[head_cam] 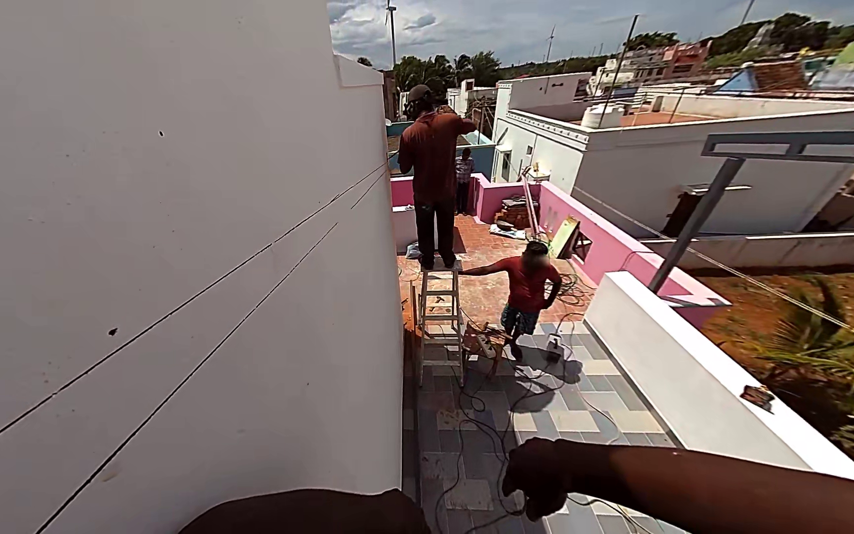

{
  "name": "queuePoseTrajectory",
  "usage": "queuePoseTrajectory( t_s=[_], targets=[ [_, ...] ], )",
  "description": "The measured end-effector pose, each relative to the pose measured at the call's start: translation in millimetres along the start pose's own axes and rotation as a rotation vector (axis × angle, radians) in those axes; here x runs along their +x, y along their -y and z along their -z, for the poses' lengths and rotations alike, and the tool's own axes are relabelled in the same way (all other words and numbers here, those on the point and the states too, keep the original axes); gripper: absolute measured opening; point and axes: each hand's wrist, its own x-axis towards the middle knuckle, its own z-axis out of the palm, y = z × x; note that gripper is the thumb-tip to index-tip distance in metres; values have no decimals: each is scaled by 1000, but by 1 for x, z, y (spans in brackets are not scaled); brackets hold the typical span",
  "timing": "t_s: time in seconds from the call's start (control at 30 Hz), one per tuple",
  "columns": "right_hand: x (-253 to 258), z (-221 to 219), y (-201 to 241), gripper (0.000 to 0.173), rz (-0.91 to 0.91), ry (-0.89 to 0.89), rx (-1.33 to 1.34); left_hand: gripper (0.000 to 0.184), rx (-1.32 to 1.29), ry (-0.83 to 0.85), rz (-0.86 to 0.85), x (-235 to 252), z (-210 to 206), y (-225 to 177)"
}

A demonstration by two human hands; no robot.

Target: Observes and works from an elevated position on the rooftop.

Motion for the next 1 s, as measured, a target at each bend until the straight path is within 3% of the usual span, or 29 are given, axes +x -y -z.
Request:
queuePoseTrajectory(
  t_s=[0.57,1.0],
  targets=[
    [-3,2,2,43,-10,-7,4,49,-25,23,16,-9,7,-5],
    [0,2,0,43,-23,5,-11,48,-4,10,-21,14,-6,7]
  ],
)
